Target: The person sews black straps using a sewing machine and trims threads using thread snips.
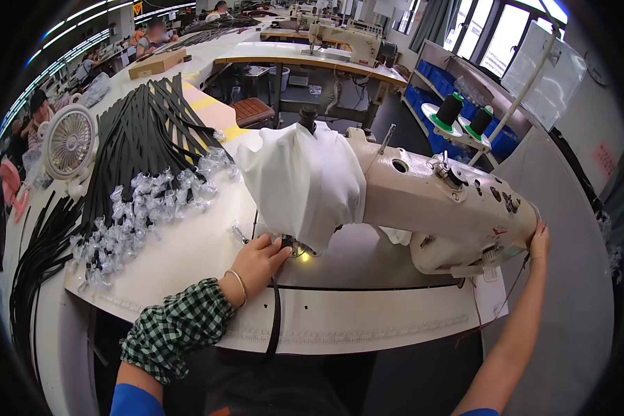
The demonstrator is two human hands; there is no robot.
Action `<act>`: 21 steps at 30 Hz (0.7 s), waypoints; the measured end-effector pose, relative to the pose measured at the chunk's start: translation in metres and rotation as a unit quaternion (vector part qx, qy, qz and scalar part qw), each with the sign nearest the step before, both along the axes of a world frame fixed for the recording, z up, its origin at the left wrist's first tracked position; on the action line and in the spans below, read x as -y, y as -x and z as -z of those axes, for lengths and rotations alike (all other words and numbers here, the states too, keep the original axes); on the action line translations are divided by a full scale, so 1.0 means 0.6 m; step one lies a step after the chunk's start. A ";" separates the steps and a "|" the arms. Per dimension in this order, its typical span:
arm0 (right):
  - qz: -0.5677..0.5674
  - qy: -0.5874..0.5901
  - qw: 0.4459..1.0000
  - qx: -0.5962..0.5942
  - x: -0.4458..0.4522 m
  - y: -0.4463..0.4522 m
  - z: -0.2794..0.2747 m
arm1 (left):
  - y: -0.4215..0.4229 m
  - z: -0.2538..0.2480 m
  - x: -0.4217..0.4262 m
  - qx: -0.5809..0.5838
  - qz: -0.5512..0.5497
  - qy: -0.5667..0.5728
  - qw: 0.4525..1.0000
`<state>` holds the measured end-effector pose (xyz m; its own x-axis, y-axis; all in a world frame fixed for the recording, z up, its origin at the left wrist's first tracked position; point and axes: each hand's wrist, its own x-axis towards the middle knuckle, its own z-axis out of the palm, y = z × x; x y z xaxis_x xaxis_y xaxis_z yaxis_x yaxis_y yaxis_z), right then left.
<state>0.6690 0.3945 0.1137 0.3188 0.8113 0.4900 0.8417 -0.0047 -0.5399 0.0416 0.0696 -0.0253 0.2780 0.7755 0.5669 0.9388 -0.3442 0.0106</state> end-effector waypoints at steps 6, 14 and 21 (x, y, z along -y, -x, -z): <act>0.014 0.010 0.999 -0.040 0.003 -0.004 0.015 | -0.001 -0.002 0.002 0.004 -0.001 0.003 1.000; 0.008 0.015 0.998 -0.063 0.013 0.007 0.009 | 0.002 0.000 0.000 0.022 0.004 0.011 1.000; 0.007 -0.002 0.997 -0.072 0.015 0.008 0.021 | 0.003 0.000 -0.003 0.020 -0.008 -0.003 1.000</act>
